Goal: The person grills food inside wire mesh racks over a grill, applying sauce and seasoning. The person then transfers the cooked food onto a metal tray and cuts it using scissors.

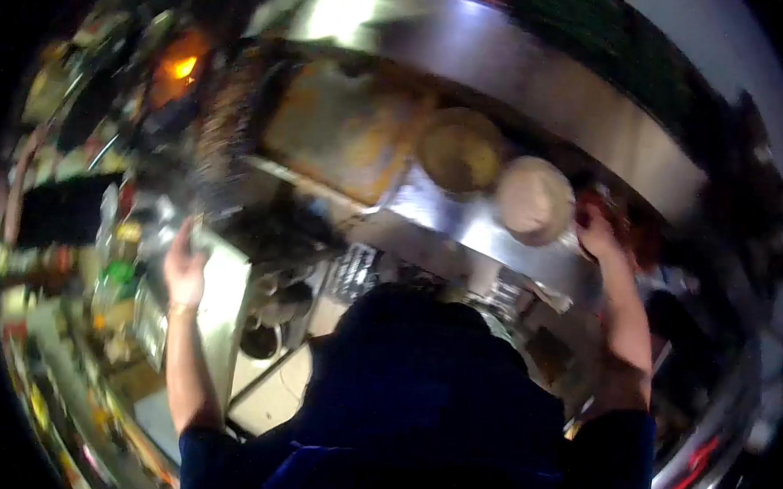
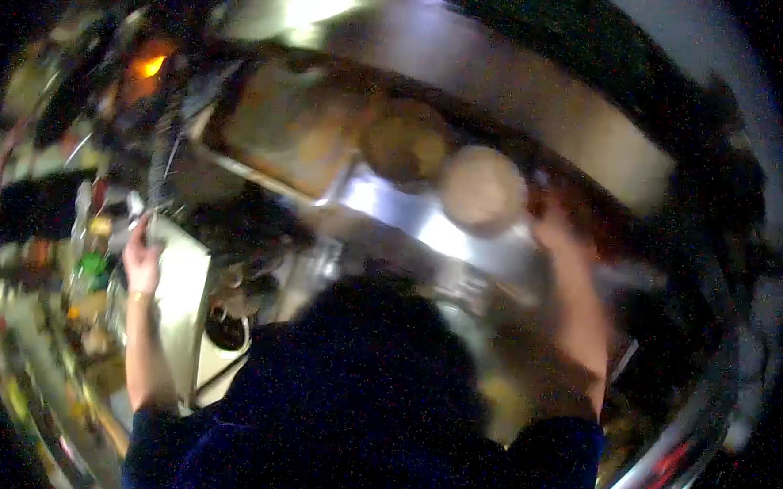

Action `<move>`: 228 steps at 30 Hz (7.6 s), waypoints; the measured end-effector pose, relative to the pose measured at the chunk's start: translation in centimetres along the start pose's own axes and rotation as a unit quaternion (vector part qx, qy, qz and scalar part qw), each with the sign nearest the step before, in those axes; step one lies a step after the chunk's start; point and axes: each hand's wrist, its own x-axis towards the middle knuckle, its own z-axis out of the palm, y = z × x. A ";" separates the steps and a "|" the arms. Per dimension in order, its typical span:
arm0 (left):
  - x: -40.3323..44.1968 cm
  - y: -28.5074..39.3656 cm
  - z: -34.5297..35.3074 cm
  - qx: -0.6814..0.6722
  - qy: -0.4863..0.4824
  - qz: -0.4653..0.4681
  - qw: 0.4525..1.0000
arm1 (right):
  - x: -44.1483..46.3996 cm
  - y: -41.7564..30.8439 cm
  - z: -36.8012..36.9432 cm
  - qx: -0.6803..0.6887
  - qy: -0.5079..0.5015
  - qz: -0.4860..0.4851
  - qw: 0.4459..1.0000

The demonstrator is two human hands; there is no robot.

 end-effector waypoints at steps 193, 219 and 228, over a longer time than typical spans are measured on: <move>32.9 25.5 12.4 0.133 -0.082 0.110 0.982 | 28.9 -53.8 -15.2 0.440 0.156 -0.260 0.845; 12.8 27.8 22.8 -0.384 -0.396 0.186 0.813 | -6.7 -1.4 -47.3 -0.115 0.397 0.208 0.887; 2.8 39.8 29.6 -0.628 -0.388 -0.180 0.650 | 0.9 22.8 -51.3 -0.029 0.357 0.127 0.925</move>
